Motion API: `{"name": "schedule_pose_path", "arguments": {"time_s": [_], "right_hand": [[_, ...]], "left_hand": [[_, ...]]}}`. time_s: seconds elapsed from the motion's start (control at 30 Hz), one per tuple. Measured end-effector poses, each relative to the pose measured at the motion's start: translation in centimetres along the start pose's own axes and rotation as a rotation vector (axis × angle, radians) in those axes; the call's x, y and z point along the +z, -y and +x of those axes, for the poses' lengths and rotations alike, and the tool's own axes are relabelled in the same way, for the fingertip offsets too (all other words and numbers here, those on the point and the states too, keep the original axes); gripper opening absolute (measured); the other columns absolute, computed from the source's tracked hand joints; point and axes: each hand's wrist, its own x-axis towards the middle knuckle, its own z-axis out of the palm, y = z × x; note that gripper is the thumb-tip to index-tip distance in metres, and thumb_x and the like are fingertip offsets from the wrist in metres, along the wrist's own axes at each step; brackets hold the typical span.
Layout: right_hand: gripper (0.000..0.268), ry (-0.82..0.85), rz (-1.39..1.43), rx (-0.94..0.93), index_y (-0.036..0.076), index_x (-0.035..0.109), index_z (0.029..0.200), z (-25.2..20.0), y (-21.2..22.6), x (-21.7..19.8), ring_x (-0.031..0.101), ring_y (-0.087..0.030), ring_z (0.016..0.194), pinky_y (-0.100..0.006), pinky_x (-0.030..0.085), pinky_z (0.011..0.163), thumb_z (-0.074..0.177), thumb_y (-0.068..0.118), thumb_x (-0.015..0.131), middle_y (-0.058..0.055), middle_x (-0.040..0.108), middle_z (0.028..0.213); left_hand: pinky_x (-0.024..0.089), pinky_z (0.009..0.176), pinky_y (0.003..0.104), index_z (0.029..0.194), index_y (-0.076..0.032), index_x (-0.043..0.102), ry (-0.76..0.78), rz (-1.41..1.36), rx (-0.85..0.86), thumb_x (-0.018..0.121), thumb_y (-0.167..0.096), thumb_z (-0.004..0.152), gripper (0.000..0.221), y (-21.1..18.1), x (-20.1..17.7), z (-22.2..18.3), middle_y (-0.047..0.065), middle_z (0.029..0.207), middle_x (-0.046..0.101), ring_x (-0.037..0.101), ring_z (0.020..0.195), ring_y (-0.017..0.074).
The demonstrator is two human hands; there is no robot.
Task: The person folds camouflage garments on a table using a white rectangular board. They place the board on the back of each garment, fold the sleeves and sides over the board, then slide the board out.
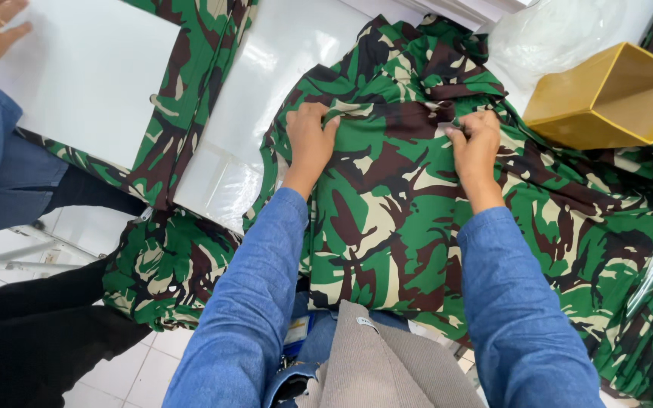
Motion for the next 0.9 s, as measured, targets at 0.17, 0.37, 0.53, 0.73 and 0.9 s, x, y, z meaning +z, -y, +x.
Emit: {"name": "schedule_pose_path", "arguments": {"time_s": [0.17, 0.37, 0.53, 0.73, 0.9], "right_hand": [[0.015, 0.05, 0.446, 0.443, 0.013, 0.057, 0.107, -0.3, 0.3, 1.8, 0.045, -0.007, 0.06, -0.024, 0.035, 0.056, 0.101, 0.019, 0.07, 0.007, 0.052, 0.068], [0.034, 0.219, 0.874, 0.431, 0.015, 0.042, 0.13, -0.3, 0.7, -1.0, 0.06, -0.006, 0.078, -0.018, 0.046, 0.066, 0.101, 0.008, 0.058, 0.001, 0.061, 0.089], [0.063, 0.379, 0.93, 0.344, 0.014, 0.039, 0.147, -1.3, -0.3, -1.8, 0.07, -0.015, 0.091, -0.028, 0.062, 0.073, 0.092, -0.008, 0.062, -0.009, 0.065, 0.103], [0.053, 0.377, 0.535, 0.334, 0.01, 0.065, 0.132, -0.2, -0.4, -2.3, 0.067, -0.004, 0.077, -0.019, 0.059, 0.068, 0.082, -0.003, 0.074, -0.004, 0.074, 0.094], [0.036, 0.325, 0.102, 0.307, 0.031, 0.078, 0.109, 0.3, 0.9, -2.4, 0.068, -0.008, 0.073, -0.024, 0.055, 0.073, 0.075, 0.024, 0.087, 0.005, 0.072, 0.071]], "left_hand": [[0.057, 0.087, 0.046, 0.123, 0.001, 0.061, -0.022, -0.052, -0.051, 0.06, -0.017, 0.101, 0.027, -1.6, -0.9, -0.5, 0.02, 0.107, 0.067, 0.064, 0.107, 0.0372], [0.039, 0.102, 0.046, 0.125, -0.009, 0.051, -0.326, -0.085, 0.354, 0.062, -0.011, 0.094, 0.033, -5.5, 0.3, -3.2, 0.01, 0.121, 0.053, 0.05, 0.12, 0.0322], [0.017, 0.121, 0.06, 0.141, -0.013, 0.049, 0.149, 0.012, 0.693, 0.059, -0.025, 0.101, 0.043, -10.4, 5.3, -6.0, 0.012, 0.154, 0.043, 0.03, 0.15, 0.0323], [0.002, 0.119, 0.063, 0.153, -0.007, 0.035, 0.376, 0.114, 0.517, 0.063, -0.033, 0.1, 0.066, -11.3, 7.2, -3.5, 0.017, 0.156, 0.04, 0.026, 0.15, 0.0344], [0.015, 0.11, 0.057, 0.134, -0.015, 0.056, 0.384, 0.175, 0.527, 0.069, -0.038, 0.094, 0.048, -11.5, 7.8, -2.0, 0.005, 0.121, 0.044, 0.036, 0.125, 0.0276]]}}
